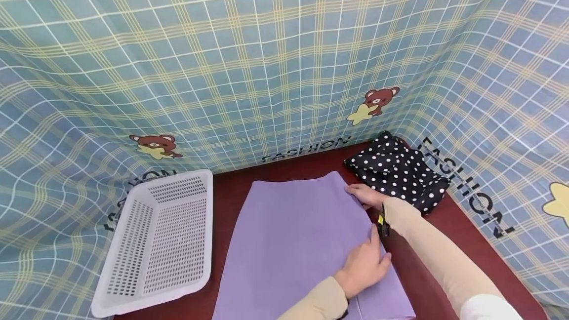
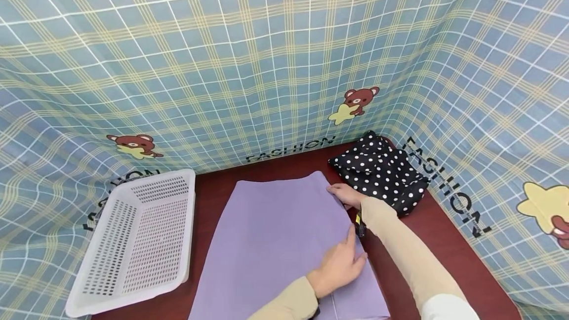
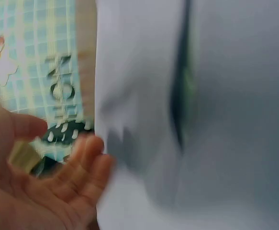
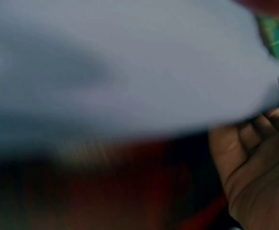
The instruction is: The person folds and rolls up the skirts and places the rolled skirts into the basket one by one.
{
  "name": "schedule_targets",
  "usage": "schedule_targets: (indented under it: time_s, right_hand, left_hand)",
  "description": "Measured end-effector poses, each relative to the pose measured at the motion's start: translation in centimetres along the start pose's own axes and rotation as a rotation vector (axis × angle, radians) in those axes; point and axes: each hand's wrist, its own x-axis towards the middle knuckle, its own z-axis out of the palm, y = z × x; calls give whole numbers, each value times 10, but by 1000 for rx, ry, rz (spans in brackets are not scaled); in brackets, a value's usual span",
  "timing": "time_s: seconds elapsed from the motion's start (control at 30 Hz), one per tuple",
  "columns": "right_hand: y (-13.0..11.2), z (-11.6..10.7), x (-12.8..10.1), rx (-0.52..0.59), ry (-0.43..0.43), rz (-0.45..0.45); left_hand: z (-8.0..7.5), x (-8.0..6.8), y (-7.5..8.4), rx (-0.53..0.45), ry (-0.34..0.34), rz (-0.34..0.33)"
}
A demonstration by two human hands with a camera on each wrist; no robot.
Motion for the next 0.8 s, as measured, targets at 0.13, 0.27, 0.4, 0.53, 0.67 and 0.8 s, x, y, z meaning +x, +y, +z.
schedule_targets:
  time_s: [0.13,0.27,0.4,0.53,0.67,0.8]
  right_hand:
    - [-10,3,-4,-116,-4,-61]
    - [-24,1,-13,-169,-30,-76]
    - [-32,4,-10,-192,-2,-66]
    - [-28,14,0,-207,76,-100]
    - [-28,14,1,-269,187,-144]
    - [-41,0,-7,-375,295,-166]
  left_hand:
    - [-15,-3,17,73,2,-66]
    - [-14,-3,16,122,-68,66]
    - [-4,2,22,202,-193,161]
    - [4,-2,25,259,-226,167]
    - [0,-5,26,219,-194,166]
    - [-6,1,29,131,-126,217]
